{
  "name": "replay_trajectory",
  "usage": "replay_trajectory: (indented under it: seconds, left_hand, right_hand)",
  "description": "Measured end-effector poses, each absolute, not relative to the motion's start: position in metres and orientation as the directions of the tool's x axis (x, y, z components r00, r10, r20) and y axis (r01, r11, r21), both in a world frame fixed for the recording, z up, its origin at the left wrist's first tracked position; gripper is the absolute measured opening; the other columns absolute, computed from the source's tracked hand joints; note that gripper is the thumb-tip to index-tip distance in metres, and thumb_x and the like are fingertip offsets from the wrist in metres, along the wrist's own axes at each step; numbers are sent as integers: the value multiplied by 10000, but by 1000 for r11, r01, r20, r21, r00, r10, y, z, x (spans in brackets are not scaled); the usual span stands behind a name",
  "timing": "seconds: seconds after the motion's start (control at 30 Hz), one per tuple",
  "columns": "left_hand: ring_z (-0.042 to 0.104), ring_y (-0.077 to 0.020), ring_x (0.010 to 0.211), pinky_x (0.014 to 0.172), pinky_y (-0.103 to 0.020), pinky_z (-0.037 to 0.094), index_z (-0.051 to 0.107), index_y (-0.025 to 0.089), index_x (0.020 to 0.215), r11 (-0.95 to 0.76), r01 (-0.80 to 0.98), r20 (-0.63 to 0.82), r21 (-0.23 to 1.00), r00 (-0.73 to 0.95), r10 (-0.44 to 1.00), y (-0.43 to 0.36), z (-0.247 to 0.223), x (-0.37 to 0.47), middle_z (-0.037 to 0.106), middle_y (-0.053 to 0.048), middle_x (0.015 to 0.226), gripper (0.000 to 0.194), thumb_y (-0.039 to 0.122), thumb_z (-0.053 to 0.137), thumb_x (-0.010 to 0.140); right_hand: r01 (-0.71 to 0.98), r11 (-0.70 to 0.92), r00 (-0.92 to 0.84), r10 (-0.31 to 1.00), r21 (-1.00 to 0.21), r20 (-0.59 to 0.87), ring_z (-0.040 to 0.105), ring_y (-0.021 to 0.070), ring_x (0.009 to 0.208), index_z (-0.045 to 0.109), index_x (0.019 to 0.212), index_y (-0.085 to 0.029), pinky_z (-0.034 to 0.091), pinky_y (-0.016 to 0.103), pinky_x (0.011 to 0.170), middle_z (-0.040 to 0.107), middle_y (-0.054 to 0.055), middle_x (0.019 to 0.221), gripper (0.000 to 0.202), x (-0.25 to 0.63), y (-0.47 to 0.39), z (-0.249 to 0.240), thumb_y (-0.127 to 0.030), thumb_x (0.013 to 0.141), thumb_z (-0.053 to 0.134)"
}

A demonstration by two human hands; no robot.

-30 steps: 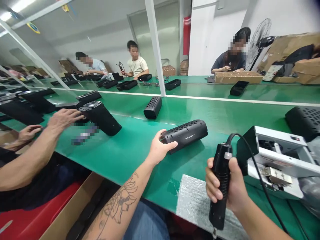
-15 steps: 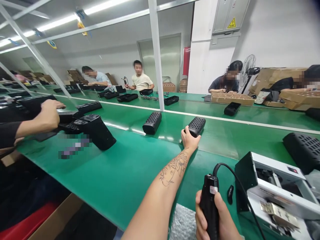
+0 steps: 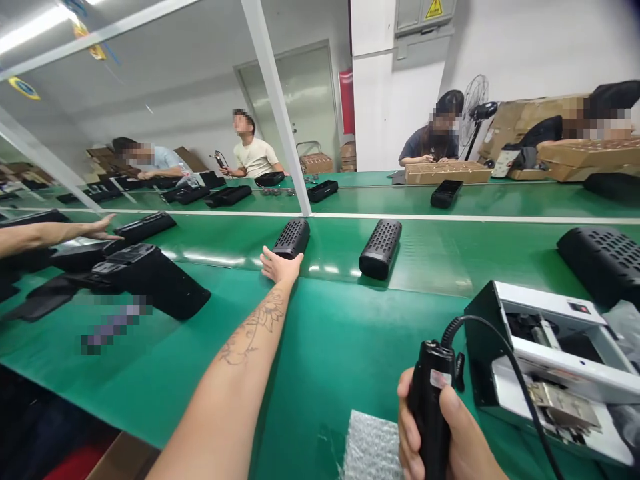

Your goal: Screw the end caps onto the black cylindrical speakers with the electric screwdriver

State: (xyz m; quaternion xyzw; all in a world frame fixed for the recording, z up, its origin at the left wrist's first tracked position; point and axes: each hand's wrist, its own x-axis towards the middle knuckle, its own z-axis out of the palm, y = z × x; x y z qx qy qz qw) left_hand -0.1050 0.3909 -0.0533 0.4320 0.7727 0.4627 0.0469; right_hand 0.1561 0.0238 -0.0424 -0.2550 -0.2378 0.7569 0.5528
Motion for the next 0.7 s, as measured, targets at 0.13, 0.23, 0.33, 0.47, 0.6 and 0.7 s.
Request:
replay_trajectory:
  seconds: [0.13, 0.23, 0.33, 0.47, 0.6, 0.7]
  left_hand:
    - [559, -369, 1302, 1096, -528, 463, 298, 174, 1456, 161, 517, 219, 840, -595, 773, 396, -52, -111, 451, -243, 1429, 1069, 395, 916, 612]
    - [614, -294, 1229, 1053, -441, 518, 326, 170, 1453, 87, 461, 210, 883, -553, 806, 382, -44, -114, 513, -203, 1379, 1012, 421, 895, 655]
    - [622, -248, 1215, 1081, -394, 508, 387, 209, 1447, -26, 452, 255, 892, -453, 854, 342, -35, -122, 569, -134, 1358, 978, 386, 912, 641]
    - [655, -292, 1171, 1055, -464, 535, 459, 227, 1455, -262, 439, 357, 859, -149, 922, 248, -29, -127, 628, -113, 1302, 985, 376, 930, 603]
    - [671, -313, 1164, 983, -451, 590, 437, 262, 1495, -319, 460, 338, 828, 44, 940, 138, -28, -119, 616, -106, 1343, 1026, 385, 921, 598]
    - [690, -321, 1147, 909, -417, 631, 449, 252, 1479, -326, 434, 264, 840, 199, 944, 73, -35, -108, 616, -118, 1347, 973, 363, 901, 624]
  right_hand:
    - [-698, -184, -196, 979, -693, -62, 537, 96, 454, 586, 1030, -209, 475, 282, 523, 583, -32, 645, 622, 154, 24, -44, -789, 809, 610]
    - [-680, -103, -136, 991, -726, -13, 526, 101, 461, 612, 1027, -223, 461, 286, 525, 587, -30, 648, 640, 162, 19, -40, -804, 761, 650]
    - [-591, 9, -63, 996, -807, 57, 556, 136, 487, 637, 1044, -229, 464, 304, 523, 605, -12, 653, 633, 188, 12, -22, -780, 738, 695]
    - [-271, 316, 223, 939, -909, 260, 585, 182, 490, 664, 1045, -211, 475, 329, 478, 623, 14, 639, 523, 238, 2, 19, -674, 805, 701]
    - [145, 598, 546, 617, -789, 568, 585, 202, 456, 684, 926, -194, 503, 367, 456, 601, 7, 591, 436, 283, -2, 53, -600, 774, 735]
    - [297, 624, 602, 466, -723, 649, 572, 191, 435, 673, 889, -210, 501, 353, 435, 584, -3, 569, 368, 301, 1, 57, -571, 818, 692]
